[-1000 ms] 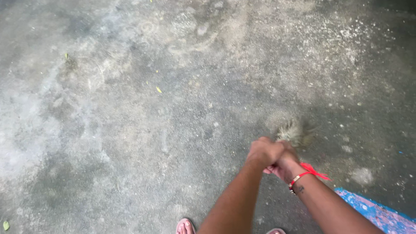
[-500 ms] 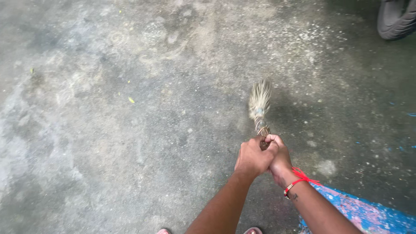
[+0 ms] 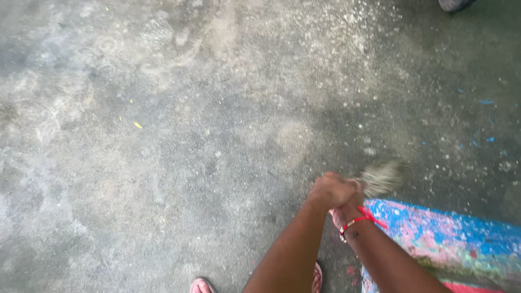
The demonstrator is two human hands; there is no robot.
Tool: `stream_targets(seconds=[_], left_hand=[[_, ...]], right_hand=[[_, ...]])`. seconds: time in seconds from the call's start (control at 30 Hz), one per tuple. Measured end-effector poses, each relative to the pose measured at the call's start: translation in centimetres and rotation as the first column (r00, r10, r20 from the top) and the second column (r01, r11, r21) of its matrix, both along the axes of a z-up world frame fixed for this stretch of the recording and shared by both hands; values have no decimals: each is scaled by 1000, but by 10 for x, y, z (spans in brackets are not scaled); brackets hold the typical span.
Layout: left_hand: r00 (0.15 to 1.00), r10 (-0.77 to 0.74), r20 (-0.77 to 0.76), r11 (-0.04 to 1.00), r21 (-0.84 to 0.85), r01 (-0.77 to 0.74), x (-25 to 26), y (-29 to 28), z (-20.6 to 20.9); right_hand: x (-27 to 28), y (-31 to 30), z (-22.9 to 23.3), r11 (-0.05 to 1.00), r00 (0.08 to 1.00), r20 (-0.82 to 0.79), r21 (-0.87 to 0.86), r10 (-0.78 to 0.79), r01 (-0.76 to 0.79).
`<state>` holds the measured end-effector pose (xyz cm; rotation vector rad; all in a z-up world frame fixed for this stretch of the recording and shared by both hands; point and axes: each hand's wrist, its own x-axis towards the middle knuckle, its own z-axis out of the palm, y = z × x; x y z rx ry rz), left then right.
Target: The person sweeps a concrete courtyard by hand using a short-handled grass broom, moving across the floor near a motorcycle.
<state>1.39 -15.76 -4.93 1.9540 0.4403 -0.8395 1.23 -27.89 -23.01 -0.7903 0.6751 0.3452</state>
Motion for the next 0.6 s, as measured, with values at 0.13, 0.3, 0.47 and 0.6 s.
stream_targets(seconds=[0.13, 0.3, 0.47, 0.6], left_hand=[[986, 165, -37, 982, -88, -168, -12, 13, 4], [845, 516, -139, 805, -257, -534, -16, 11, 24], [842, 540, -15, 815, -240, -527, 0, 8, 45], [925, 378, 30, 903, -231, -361, 24, -1, 33]], right_hand=[[-2, 10, 28, 930, 943, -92, -164, 318, -330], [7, 23, 130, 668, 794, -112, -477, 598, -571], [29, 27, 154, 681, 777, 125, -579, 617, -448], [35, 19, 127, 851, 933, 165, -484, 319, -206]])
